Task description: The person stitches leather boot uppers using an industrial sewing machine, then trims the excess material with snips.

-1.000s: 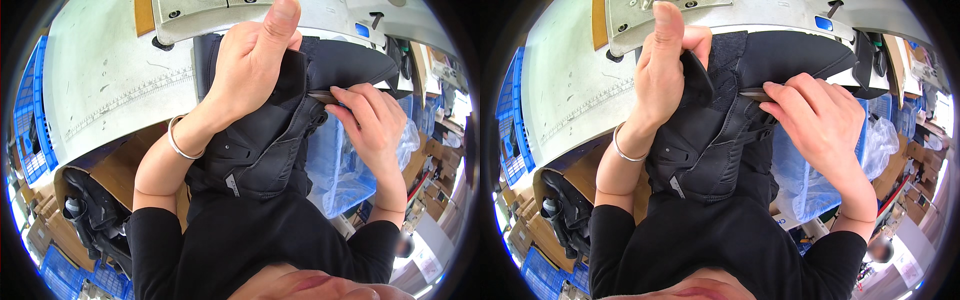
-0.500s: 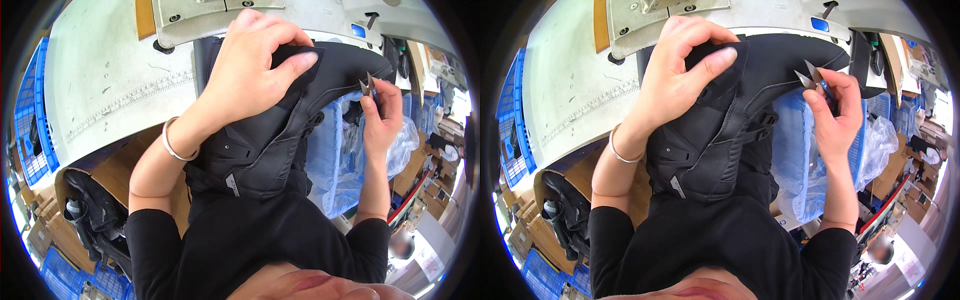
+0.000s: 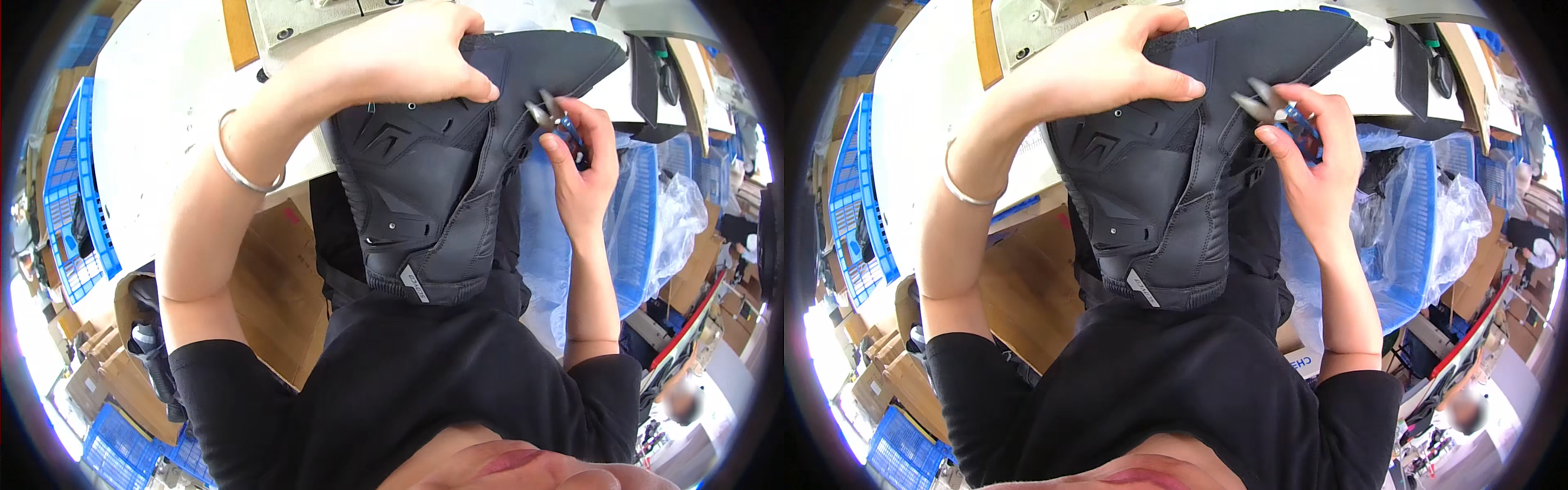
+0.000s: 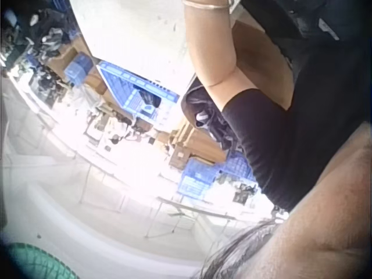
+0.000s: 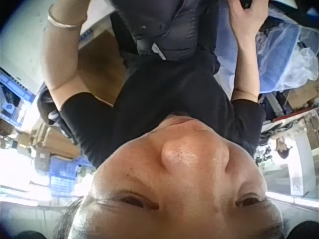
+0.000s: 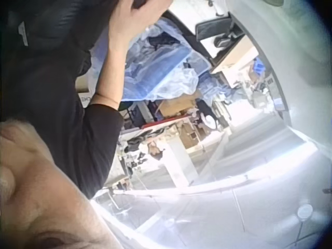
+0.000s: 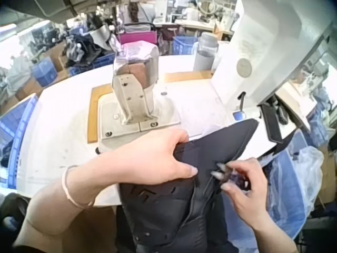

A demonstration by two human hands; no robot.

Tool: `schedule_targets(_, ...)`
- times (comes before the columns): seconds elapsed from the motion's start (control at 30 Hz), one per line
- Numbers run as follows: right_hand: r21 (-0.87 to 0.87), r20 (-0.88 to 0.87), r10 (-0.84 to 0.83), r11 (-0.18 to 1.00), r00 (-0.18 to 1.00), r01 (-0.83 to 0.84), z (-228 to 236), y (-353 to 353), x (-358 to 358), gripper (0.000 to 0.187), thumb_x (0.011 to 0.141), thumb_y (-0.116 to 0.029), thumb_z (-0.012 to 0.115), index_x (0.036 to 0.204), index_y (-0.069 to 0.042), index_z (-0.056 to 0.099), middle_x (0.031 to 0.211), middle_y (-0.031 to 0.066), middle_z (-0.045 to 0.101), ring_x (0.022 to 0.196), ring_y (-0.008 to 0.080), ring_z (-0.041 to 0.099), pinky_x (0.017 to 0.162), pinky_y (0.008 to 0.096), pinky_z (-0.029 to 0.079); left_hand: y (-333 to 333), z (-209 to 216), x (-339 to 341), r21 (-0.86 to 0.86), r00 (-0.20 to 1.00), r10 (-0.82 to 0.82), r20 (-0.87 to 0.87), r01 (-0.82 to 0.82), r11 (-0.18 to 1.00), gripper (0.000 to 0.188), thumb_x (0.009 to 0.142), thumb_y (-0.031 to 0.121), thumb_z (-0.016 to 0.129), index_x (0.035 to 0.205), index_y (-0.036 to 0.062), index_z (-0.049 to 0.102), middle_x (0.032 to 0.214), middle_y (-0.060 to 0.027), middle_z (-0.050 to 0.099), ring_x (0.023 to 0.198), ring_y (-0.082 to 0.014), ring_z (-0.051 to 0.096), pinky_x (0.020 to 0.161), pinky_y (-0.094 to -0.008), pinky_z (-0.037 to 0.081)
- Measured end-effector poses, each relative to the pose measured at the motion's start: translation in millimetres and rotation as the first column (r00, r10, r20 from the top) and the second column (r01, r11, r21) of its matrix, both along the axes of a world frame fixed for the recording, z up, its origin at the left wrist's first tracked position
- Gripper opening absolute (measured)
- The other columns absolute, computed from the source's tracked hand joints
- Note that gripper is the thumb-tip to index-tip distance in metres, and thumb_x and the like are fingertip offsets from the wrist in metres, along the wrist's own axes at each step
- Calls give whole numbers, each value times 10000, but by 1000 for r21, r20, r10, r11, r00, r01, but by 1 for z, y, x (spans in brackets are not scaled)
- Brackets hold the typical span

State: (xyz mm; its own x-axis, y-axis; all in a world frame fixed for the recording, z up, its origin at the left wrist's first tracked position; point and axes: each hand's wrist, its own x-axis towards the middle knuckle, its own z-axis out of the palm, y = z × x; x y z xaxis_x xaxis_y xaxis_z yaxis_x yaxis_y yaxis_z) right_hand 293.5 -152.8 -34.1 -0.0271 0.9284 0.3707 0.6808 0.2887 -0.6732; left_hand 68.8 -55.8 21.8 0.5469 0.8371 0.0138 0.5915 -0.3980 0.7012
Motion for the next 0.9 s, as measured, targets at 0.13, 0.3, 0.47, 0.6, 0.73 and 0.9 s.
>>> schedule_targets(0.13, 48, 168, 54, 997, 984, -63, 10, -7, 0, 357, 726, -129, 809, 1050, -75, 669, 861, 54, 627, 769, 178, 605, 603, 283, 455, 24, 3, -3, -660, 986, -112, 126, 168, 732, 463, 783, 211, 723, 1132, -81, 629, 1028, -164, 687, 897, -230, 653, 800, -308, 509)
schedule_targets(0.3, 180, 352, 107, 967, 930, -179, 20, 3, 2, 291, 709, -155, 809, 963, -81, 686, 818, 53, 629, 671, 193, 622, 545, 277, 476, 27, -2, -2, -747, 997, 22, 79, 45, 664, 338, 768, 158, 731, 1021, -63, 691, 908, -114, 704, 758, -173, 649, 693, -275, 516)
schedule_targets(0.47, 130, 458, 166, 959, 873, -251, 30, 8, -3, 250, 713, -171, 797, 925, -100, 686, 810, 23, 621, 608, 167, 607, 521, 268, 464, 25, -3, -6, -744, 976, 54, 213, 126, 656, 290, 753, 151, 741, 951, -59, 710, 830, -100, 699, 701, -155, 637, 646, -267, 507)
schedule_targets(0.6, 119, 516, 150, 962, 843, -244, 37, 12, -10, 243, 711, -176, 797, 915, -107, 684, 798, 17, 608, 600, 162, 601, 521, 266, 460, 26, -6, -2, -728, 995, 83, 50, -21, 686, 292, 732, 159, 750, 916, -63, 707, 804, -93, 689, 672, -147, 623, 617, -268, 494)
schedule_targets(0.73, 93, 576, 162, 961, 801, -262, 42, 16, -13, 239, 705, -178, 797, 901, -109, 679, 782, 9, 590, 590, 162, 591, 521, 271, 454, 26, -7, -6, -727, 986, 52, 158, 81, 682, 276, 719, 168, 748, 871, -60, 711, 772, -88, 683, 652, -142, 610, 602, -264, 482)
schedule_targets(0.9, 85, 593, 188, 952, 783, -293, 44, 21, -13, 237, 701, -178, 797, 891, -108, 675, 774, 7, 585, 584, 164, 586, 520, 274, 451, 27, -10, -5, -713, 986, 67, 154, 64, 698, 275, 715, 163, 747, 866, -65, 715, 765, -93, 683, 656, -142, 609, 605, -260, 482)
